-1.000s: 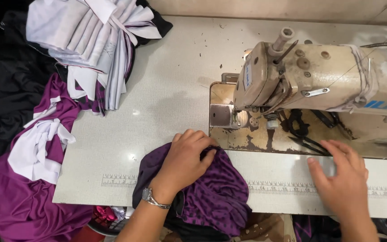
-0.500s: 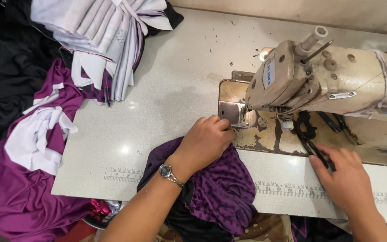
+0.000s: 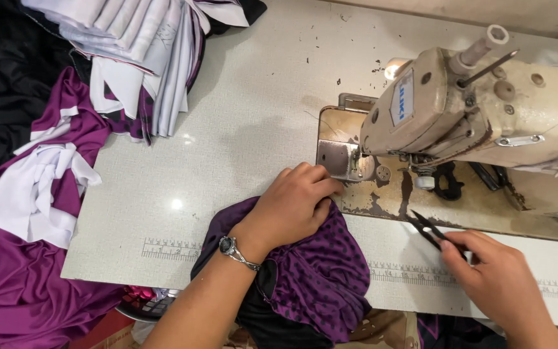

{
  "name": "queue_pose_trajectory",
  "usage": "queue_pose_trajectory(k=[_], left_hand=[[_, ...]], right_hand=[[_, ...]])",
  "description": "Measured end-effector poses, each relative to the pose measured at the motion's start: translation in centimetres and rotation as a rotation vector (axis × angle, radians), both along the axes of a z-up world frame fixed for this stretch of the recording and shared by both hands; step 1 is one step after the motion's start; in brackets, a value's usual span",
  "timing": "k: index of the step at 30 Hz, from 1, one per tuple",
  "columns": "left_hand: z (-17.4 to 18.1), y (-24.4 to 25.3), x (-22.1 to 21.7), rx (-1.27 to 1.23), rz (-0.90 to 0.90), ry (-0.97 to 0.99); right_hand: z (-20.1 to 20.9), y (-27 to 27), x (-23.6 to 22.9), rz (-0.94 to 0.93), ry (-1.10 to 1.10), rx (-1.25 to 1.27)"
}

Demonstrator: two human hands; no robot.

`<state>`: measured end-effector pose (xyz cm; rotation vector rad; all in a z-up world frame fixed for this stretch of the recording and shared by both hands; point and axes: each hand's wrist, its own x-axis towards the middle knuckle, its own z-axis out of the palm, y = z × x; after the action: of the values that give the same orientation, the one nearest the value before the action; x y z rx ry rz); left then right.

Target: Trimming loose threads from a pair of athletic shorts and inspecting the seams at a sewing workstation.

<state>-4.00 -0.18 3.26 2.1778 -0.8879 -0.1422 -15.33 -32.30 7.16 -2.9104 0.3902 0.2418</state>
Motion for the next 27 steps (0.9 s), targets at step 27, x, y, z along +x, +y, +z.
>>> queue_pose_trajectory(k=[27], left_hand=[[0.3,-0.5,0.1,0.048,0.010,-0.016]], right_hand=[[-5.0,8.5,4.2,0.485,-0.484,0.251]])
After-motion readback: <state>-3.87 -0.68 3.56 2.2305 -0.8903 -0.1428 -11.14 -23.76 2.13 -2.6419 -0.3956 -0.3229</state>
